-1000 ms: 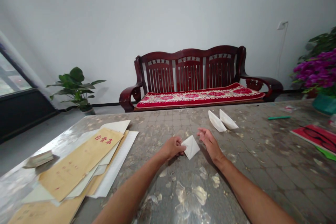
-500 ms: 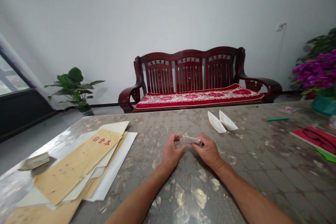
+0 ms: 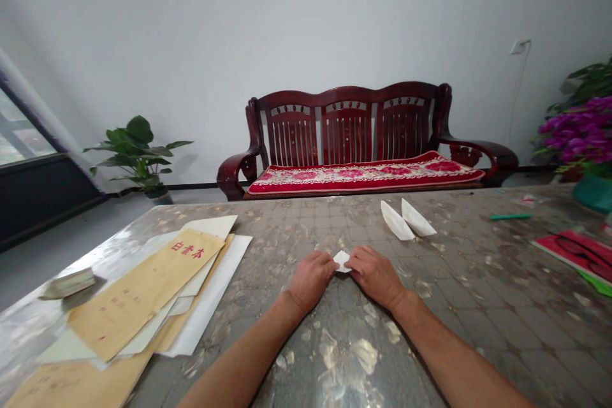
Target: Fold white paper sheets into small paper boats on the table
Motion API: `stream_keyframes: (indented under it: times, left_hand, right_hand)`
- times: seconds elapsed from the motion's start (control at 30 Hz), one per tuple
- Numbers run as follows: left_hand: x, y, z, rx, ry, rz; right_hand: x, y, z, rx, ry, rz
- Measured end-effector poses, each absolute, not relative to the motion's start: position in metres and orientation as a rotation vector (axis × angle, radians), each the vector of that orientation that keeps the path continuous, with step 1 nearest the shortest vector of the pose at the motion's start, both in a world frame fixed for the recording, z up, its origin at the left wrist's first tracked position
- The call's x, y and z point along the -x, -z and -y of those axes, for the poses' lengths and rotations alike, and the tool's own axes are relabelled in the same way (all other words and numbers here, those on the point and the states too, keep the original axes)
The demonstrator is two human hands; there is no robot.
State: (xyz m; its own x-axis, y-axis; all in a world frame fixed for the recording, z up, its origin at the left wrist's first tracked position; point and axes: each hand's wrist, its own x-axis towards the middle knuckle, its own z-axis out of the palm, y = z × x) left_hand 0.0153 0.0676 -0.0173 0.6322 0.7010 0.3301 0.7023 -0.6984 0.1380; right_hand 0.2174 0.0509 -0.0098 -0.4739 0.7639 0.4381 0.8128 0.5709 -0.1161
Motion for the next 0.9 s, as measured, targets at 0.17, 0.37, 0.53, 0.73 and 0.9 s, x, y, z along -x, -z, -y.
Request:
stream_keyframes:
  times: [0.17,0.37,0.53,0.73,0.9]
  left_hand:
    - [-0.012,0.016,-0.065,2.934,0.609,1.367]
    - [-0.011,0.012,-0.067,2.967,0.876,1.594]
    - [-0.015,0.015,-0.073,2.853,0.935,1.830]
    - [-0.020,0.014,-0.075,2.792,0.916,1.918]
    - [-0.023,0.012,-0.075,2.765,0.899,1.922]
  right_hand:
    - [-0.228,0.007,-0.050,1.194,-0.128,2.358]
    - [-0.232,0.008,-0.055,1.339,-0.373,2.184]
    - [-0.226,0.014,-0.061,1.501,-0.334,2.102]
    - [-0.219,0.015,-0.062,1.625,-0.214,2.078]
    - [-0.215,0.013,-0.061,1.660,-0.181,2.063]
